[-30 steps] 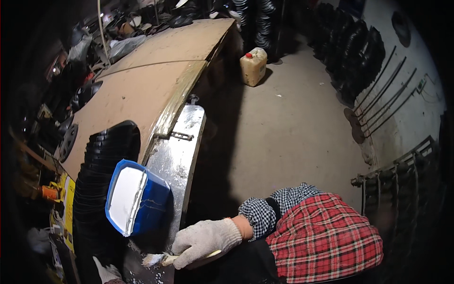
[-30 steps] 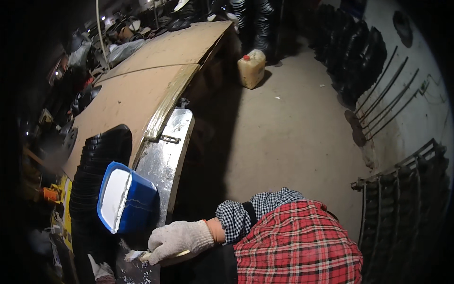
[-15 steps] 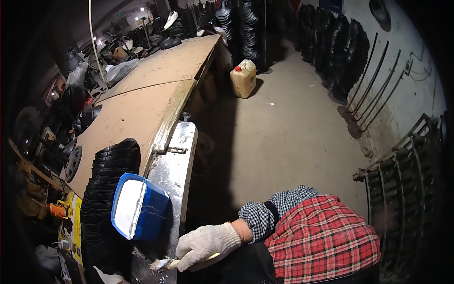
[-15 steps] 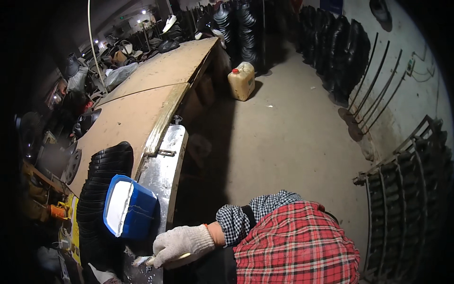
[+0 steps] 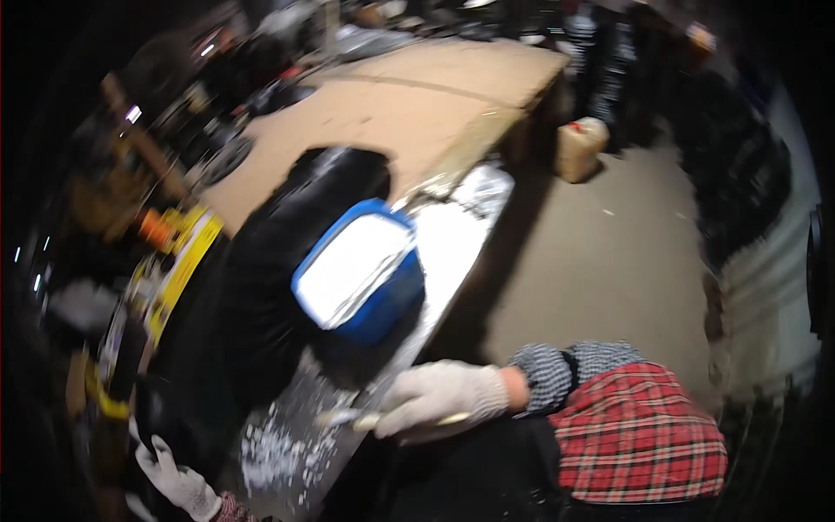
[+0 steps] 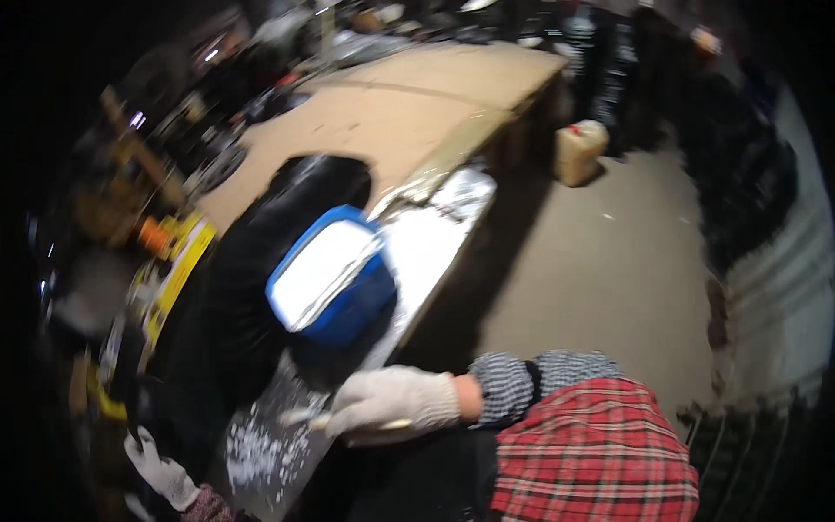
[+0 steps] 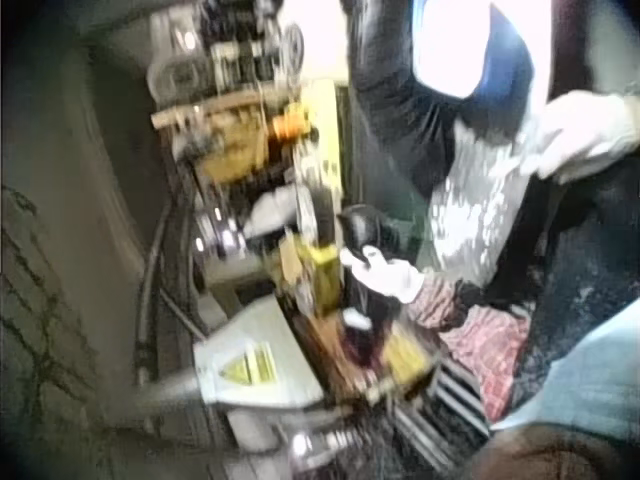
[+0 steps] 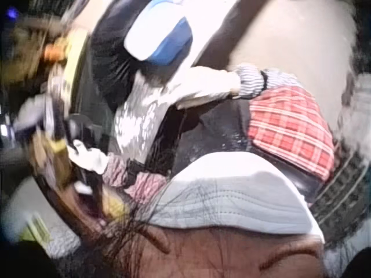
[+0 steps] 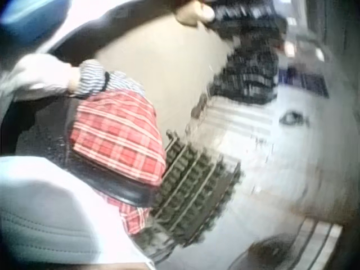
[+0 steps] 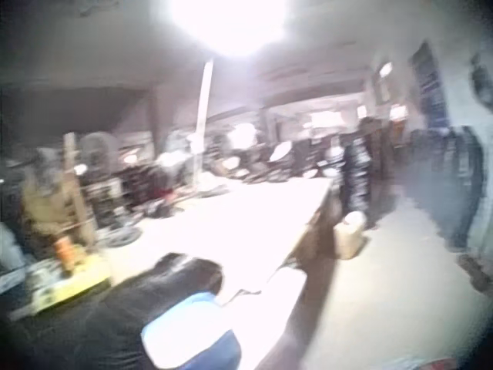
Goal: Applying adhesive to shoe soles and uppers using a brush in a factory environment.
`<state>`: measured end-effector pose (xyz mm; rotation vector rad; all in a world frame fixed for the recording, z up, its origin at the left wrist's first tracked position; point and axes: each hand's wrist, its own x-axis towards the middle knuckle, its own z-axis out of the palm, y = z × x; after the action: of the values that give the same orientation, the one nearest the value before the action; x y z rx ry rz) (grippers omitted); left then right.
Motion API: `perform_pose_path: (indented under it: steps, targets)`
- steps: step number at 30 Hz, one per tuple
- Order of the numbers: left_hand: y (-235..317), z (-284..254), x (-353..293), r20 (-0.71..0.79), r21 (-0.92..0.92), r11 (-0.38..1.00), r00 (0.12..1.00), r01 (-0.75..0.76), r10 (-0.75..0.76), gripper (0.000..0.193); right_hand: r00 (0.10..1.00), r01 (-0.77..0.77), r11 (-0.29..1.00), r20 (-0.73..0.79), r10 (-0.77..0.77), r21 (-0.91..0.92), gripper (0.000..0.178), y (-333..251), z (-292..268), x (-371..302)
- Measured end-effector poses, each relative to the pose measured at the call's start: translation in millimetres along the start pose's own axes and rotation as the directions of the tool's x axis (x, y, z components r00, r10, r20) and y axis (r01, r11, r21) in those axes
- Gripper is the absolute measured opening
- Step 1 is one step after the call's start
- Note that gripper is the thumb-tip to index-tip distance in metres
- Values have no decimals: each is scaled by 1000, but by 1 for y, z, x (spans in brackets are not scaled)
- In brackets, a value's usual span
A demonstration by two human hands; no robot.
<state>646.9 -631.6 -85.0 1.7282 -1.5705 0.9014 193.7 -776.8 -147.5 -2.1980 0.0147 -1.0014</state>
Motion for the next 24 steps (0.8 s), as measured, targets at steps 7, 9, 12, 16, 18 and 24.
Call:
perform_pose_path:
  steps: [7, 9, 12, 16, 18, 24]
  targets:
    - [71, -121, -41, 629, 68, 801, 598, 595, -497, 33, 955, -78, 987, -294, 34, -141, 30, 10, -46, 57]
    - [67, -105, -80, 737, 5, 816, 550, 578, -393, 28, 783, -308, 946, -539, 312, 99, 20, 1, -53, 84]
    - [55, -117, -107, 626, -236, 722, 670, 650, -399, 25, 841, -426, 863, -471, 268, -270, 18, 11, -73, 102]
    - [57, -113, -75, 537, 68, 843, 693, 533, -481, 43, 816, -513, 803, -462, 347, -303, 21, 35, -64, 103]
    - [40, -97, -92, 624, 268, 839, 578, 474, -526, 47, 802, -544, 792, -450, 393, -278, 22, 36, -67, 96]
    - [22, -119, -132, 445, -493, 165, 411, 854, -796, 39, 846, -390, 831, -512, 152, -397, 13, 22, -64, 63]
